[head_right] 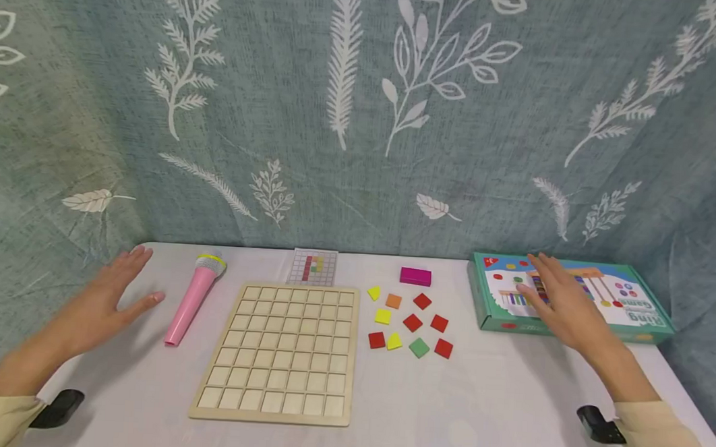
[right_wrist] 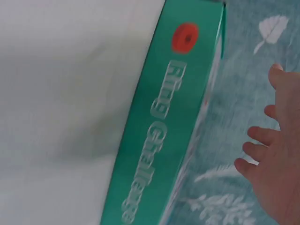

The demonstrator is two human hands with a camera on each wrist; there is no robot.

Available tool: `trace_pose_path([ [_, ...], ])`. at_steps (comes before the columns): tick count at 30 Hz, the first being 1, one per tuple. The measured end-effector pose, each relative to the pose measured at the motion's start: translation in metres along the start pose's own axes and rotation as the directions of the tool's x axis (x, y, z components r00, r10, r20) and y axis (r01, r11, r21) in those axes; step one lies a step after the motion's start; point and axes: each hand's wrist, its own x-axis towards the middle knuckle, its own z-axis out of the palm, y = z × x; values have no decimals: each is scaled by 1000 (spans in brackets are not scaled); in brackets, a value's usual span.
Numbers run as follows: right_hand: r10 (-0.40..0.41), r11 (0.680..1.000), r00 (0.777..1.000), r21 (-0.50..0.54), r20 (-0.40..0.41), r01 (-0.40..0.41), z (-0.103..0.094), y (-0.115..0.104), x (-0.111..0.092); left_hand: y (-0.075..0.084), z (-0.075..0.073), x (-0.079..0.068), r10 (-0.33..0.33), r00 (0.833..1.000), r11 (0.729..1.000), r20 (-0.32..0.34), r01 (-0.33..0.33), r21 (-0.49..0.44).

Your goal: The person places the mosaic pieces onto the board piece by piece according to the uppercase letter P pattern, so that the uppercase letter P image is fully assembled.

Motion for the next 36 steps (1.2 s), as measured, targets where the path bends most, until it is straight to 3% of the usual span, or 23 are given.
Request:
trace_pose_path([
  [8, -101, 995, 987, -7, -125, 101, 5, -29, 14, 22, 9, -6, 92, 995, 995, -43, -93, -28],
  [16, -176, 984, 970, -24, -167, 175, 19, -57, 26, 50, 17, -12, 16, 1000, 999, 22, -16, -43],
  [21, -199, 978, 971, 27, -132, 205, 32, -75, 34, 64, 23, -21, 25, 998, 1000, 57, -25, -3],
  [27, -183, 978, 979, 84, -91, 191, 47, -91, 52, 77, 35, -29, 30, 995, 999, 93, -27, -29],
  [36, -212, 963, 975, 158, -66, 220, 74, -111, 75, 88, 62, -38, 42, 991, 999, 130, -40, -15],
])
